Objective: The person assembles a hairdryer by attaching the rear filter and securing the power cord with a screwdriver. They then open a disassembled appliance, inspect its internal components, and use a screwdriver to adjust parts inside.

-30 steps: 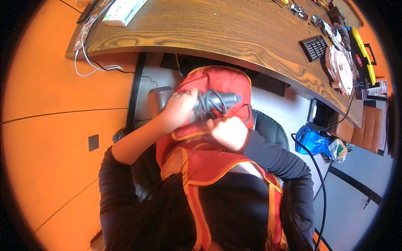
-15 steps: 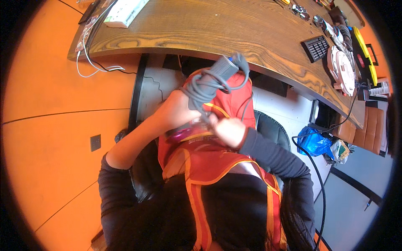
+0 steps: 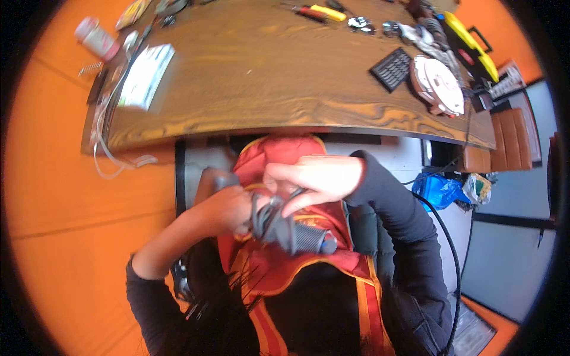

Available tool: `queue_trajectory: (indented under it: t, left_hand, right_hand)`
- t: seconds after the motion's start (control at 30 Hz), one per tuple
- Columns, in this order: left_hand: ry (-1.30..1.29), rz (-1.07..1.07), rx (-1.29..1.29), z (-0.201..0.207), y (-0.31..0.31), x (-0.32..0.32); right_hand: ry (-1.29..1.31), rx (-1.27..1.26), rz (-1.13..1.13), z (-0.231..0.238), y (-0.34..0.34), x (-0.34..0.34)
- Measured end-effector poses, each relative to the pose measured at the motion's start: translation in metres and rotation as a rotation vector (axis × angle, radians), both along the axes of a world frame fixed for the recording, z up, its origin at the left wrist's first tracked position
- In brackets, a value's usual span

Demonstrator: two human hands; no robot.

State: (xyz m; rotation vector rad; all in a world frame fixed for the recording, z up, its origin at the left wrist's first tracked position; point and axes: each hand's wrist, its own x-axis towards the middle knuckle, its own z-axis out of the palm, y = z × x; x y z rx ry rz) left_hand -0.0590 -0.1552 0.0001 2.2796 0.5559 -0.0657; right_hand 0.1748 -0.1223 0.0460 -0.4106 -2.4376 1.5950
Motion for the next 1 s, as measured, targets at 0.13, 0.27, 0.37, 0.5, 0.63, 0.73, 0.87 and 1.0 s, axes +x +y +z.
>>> queue_trajectory:
  t: [0.13, 0.27, 0.37, 0.5, 0.63, 0.73, 0.87, 1.0]
  left_hand:
    - [-0.007, 0.180, -0.299, 0.012, 0.003, -0.022]
    - [-0.677, 0.629, -0.573, 0.027, 0.005, -0.039]
    - [-0.878, 1.200, -0.485, 0.062, 0.011, -0.058]
    - [-0.572, 1.201, 0.006, 0.103, 0.037, -0.059]
    - [0.102, 0.744, 0.658, 0.122, 0.053, -0.034]
    - [0.388, 0.203, 0.707, 0.127, 0.053, -0.007]
    - [0.186, 0.242, 0.127, 0.135, 0.062, 0.024]
    - [-0.218, 0.744, 0.026, 0.138, 0.072, 0.043]
  right_hand:
    - [0.008, -0.002, -0.231, -0.042, 0.003, 0.000]
    - [-0.082, 0.269, -0.396, -0.067, -0.005, 0.001]
    - [-0.123, 0.265, -0.534, -0.053, -0.005, -0.002]
    - [-0.045, 1.001, -0.502, 0.001, -0.009, -0.009]
    - [0.306, 1.129, -0.296, 0.054, -0.007, -0.005]
    - [0.310, 1.146, -0.205, 0.067, 0.028, 0.006]
    - [0.700, 0.243, -0.192, 0.050, 0.084, -0.001]
    - [0.903, -0.183, -0.575, 0.030, 0.065, -0.031]
